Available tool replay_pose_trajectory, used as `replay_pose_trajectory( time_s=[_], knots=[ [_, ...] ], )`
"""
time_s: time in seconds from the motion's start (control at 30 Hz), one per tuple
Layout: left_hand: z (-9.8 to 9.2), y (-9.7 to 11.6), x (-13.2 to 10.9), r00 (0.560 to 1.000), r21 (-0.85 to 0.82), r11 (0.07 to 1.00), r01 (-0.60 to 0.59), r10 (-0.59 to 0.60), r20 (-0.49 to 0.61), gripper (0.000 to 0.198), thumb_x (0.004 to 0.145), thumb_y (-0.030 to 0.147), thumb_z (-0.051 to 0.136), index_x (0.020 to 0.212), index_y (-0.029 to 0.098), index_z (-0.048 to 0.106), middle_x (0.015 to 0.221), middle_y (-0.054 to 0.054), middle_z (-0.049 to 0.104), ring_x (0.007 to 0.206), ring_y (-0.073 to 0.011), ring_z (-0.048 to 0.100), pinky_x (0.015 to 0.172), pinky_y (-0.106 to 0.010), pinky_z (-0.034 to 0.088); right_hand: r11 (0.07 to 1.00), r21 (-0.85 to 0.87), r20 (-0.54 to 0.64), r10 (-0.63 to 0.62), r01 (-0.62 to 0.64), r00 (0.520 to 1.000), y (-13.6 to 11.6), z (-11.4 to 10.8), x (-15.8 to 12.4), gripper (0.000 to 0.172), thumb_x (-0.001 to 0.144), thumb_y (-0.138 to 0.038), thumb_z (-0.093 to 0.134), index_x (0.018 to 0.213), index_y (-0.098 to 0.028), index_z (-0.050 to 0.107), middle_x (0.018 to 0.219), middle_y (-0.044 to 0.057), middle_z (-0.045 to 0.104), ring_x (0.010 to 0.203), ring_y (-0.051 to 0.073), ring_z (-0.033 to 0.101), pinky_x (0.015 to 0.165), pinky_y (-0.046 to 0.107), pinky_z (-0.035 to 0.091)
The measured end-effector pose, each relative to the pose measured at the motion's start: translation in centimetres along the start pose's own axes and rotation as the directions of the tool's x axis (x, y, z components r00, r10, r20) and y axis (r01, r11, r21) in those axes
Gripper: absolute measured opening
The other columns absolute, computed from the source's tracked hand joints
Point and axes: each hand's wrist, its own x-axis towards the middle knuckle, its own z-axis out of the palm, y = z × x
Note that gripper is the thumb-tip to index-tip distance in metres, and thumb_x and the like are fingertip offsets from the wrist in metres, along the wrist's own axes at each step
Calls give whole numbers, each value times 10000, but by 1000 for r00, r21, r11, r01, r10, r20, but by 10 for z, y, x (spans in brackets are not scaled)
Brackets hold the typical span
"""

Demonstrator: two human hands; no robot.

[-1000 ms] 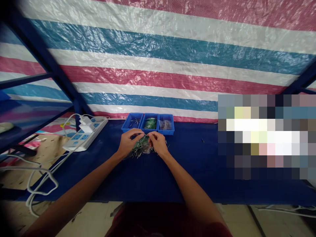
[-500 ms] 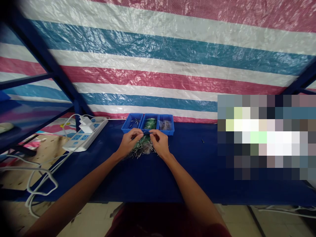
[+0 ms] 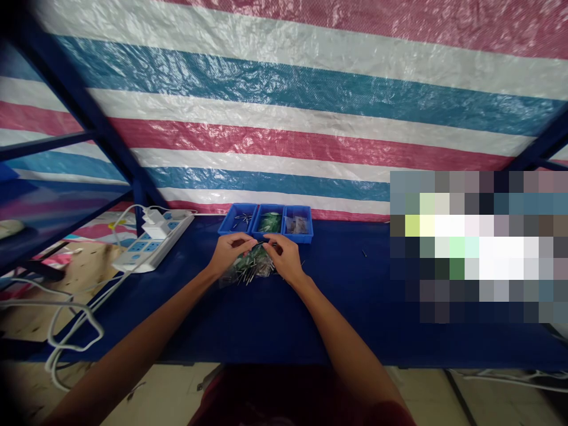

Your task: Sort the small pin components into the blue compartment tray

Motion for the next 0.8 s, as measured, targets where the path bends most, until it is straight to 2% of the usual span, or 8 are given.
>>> replay_pose_trajectory(
  time_s=[0.17, 0.27, 0.4, 0.47, 0.57, 0.63, 0.7, 0.8],
  knots=[
    [0, 0, 2, 1000, -63, 998, 26, -27, -11, 254, 715, 390, 722, 665, 145, 678, 507, 8, 567, 443, -103, 501, 466, -227, 443, 999, -23, -12, 26, -26, 1000, 0, 1, 0, 240, 877, -371, 524, 840, -184, 670, 719, 21, 646, 564, 132, 552, 561, 250, 439],
    [-3, -5, 6, 973, -70, 997, 11, -27, -230, 242, 712, 379, 725, 687, 141, 691, 513, 9, 572, 450, -100, 502, 469, -222, 441, 998, -19, -73, 60, -62, 996, 1, 0, 0, 261, 891, -383, 490, 861, -185, 659, 675, 12, 628, 557, 135, 550, 554, 248, 434],
    [-11, -17, 22, 797, -12, 1000, -6, -3, -604, 236, 725, 371, 716, 716, 136, 695, 530, 18, 571, 445, -75, 460, 435, -198, 381, 997, -23, -67, 70, -72, 995, 2, 0, 1, 258, 883, -382, 493, 828, -189, 655, 660, 9, 617, 544, 135, 540, 544, 247, 429],
    [-15, -22, 31, 758, -115, 993, 14, -86, -647, 277, 718, 385, 718, 796, 121, 690, 612, -14, 639, 410, -58, 432, 400, -194, 340, 997, -32, -61, 66, -68, 996, 2, 0, 1, 252, 877, -374, 499, 810, -189, 656, 652, 6, 611, 538, 134, 535, 545, 248, 427],
    [-17, -24, 38, 810, -304, 952, 24, -197, -553, 446, 747, 425, 686, 1067, 118, 641, 814, -102, 713, 435, -75, 510, 406, -196, 365, 997, -38, -62, 62, -64, 996, 2, 0, 1, 251, 876, -366, 499, 805, -186, 659, 653, 6, 612, 540, 134, 535, 551, 249, 425],
    [-19, -21, 36, 852, -327, 945, 21, -188, -489, 520, 763, 435, 665, 1181, 136, 592, 956, -143, 711, 518, -109, 591, 450, -213, 421, 997, -37, -67, 59, -62, 996, 2, -1, 1, 251, 874, -366, 501, 807, -185, 661, 657, 7, 613, 542, 134, 534, 554, 251, 424],
    [-23, -17, 30, 879, -212, 977, 20, -118, -461, 469, 779, 432, 634, 1149, 145, 622, 997, -134, 705, 575, -133, 617, 485, -232, 448, 997, -40, -69, 58, -61, 996, 1, -1, 1, 251, 873, -366, 502, 808, -184, 663, 654, 6, 609, 540, 135, 531, 556, 252, 423],
    [-33, -12, 21, 932, 250, 966, 62, 33, -361, 280, 791, 377, 600, 881, 142, 723, 760, -66, 708, 598, -160, 609, 567, -256, 461, 997, -52, -61, 55, -58, 997, 1, -1, 1, 251, 875, -361, 499, 804, -186, 664, 644, 4, 604, 536, 134, 527, 558, 252, 421]
  ],
)
